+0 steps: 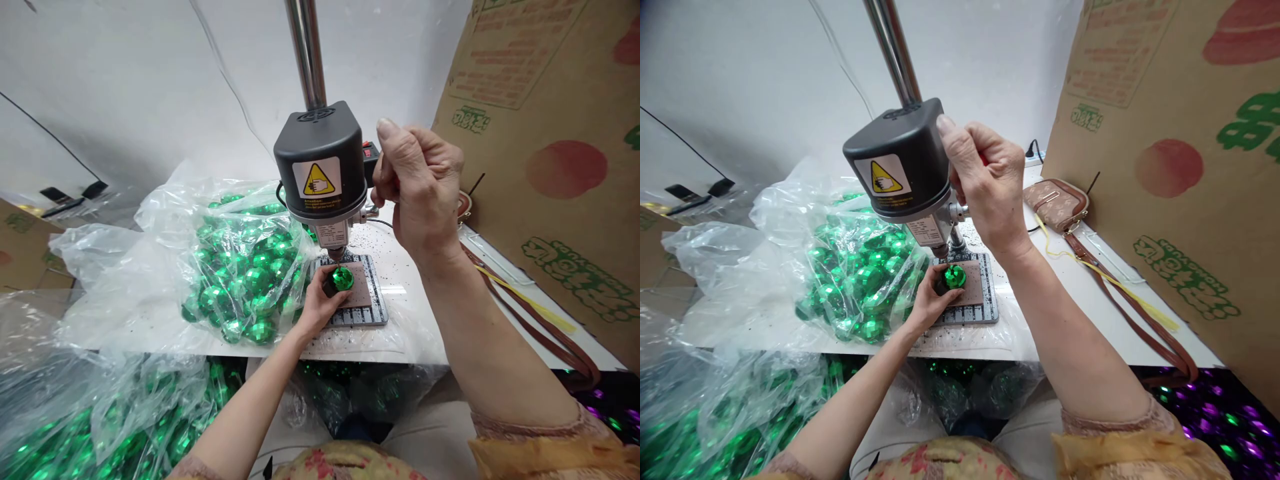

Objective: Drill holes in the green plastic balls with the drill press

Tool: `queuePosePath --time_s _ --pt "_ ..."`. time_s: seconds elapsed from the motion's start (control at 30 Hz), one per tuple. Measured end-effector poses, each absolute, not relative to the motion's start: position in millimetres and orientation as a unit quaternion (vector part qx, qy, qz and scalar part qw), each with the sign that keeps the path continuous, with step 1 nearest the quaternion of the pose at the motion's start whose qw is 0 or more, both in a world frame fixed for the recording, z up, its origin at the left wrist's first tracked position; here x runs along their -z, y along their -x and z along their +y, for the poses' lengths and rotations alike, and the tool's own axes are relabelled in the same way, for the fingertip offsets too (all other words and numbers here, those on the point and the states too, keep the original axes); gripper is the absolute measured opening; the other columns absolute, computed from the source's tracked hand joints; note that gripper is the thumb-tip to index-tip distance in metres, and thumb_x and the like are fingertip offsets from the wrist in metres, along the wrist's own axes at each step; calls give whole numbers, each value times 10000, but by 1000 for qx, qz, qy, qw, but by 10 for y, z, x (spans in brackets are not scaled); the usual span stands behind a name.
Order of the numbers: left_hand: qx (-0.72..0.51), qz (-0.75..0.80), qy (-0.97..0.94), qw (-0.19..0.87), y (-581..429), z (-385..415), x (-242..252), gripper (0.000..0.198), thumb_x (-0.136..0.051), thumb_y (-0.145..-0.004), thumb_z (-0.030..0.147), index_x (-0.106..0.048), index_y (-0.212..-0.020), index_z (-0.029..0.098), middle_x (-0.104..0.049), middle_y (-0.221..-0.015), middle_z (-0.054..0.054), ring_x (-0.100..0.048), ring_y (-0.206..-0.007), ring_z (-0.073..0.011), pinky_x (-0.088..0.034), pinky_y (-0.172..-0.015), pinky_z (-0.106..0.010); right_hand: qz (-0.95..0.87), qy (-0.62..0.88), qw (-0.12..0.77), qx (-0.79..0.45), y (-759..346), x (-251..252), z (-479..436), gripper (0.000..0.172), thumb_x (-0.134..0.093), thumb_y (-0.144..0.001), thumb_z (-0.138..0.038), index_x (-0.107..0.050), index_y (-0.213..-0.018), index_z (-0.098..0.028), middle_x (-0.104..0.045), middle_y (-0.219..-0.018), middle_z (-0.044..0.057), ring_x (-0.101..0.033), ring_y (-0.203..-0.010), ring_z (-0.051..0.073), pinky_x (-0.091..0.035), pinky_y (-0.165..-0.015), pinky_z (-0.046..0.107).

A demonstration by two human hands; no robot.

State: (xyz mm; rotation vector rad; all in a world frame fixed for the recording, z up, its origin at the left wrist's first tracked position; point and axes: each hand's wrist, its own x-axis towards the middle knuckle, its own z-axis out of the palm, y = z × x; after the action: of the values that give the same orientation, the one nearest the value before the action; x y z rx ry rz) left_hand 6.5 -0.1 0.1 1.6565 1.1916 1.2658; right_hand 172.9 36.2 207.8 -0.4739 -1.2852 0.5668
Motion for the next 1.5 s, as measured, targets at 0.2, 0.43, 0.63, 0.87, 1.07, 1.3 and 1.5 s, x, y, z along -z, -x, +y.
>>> queuePosePath --time_s 0.2,0.43,0.63,0.87,1.07,1.3,1.5 --pt "-490 463 -640 369 -75 -13 -45 529 -818 -729 281 -566 -1185 197 -657 -1124 -65 -629 -1065 -234 -501 -977 -407 -550 194 773 -250 -1680 -1988 196 456 -661 -873 -300 -417 -499 -208 -350 -432 -70 -312 -383 61 -261 -378 297" --pt "-492 456 -640 375 -80 -9 -52 519 -820 -729 305 -574 -1172 192 -646 -1133 -77 -615 -1080 -247 -484 -990 -422 -551 206 790 -174 -1638 -1741 23 479 -604 -912 -251 -370 -500 -185 -286 -475 -66 -336 -433 39 -277 -446 265" --pt "-498 449 -642 373 -78 -10 -36 526 -823 -732 323 -570 -1175 198 -644 -1153 -79 -614 -1094 -246 -482 -1004 -424 -552 177 803 -142 -1626 -1573 47 506 -603 -902 -248 -313 -492 -185 -236 -478 -61 -320 -423 51 -270 -442 283" --pt "-498 448 -639 378 -78 -24 -43 507 -814 -744 302 -567 -1175 201 -640 -1164 -72 -607 -1106 -240 -473 -1021 -420 -557 146 809 -115 -1636 -1488 93 528 -610 -867 -202 -225 -508 -180 -237 -462 -61 -280 -406 51 -249 -428 288" --pt "-499 443 -636 387 -76 -18 -10 511 -811 -744 281 -560 -1182 207 -633 -1193 -78 -602 -1131 -246 -461 -1042 -425 -569 140 807 -74 -1643 -1415 126 530 -608 -855 -224 -206 -510 -189 -227 -459 -54 -262 -399 60 -248 -402 285" --pt "-500 439 -638 388 -75 -21 -11 518 -813 -747 266 -555 -1191 199 -628 -1213 -93 -598 -1164 -259 -450 -1060 -433 -570 99 815 -43 -1632 -1363 155 517 -595 -825 -123 -160 -552 -187 -206 -482 -57 -248 -402 44 -257 -399 264" --pt "-506 432 -634 393 -76 -9 22 519 -821 -741 268 -564 -1188 205 -627 -1212 -83 -599 -1163 -254 -457 -1054 -423 -578 83 811 -19 -1635 -1332 172 484 -564 -818 -79 -162 -569 -185 -216 -484 -67 -258 -411 38 -273 -401 251"
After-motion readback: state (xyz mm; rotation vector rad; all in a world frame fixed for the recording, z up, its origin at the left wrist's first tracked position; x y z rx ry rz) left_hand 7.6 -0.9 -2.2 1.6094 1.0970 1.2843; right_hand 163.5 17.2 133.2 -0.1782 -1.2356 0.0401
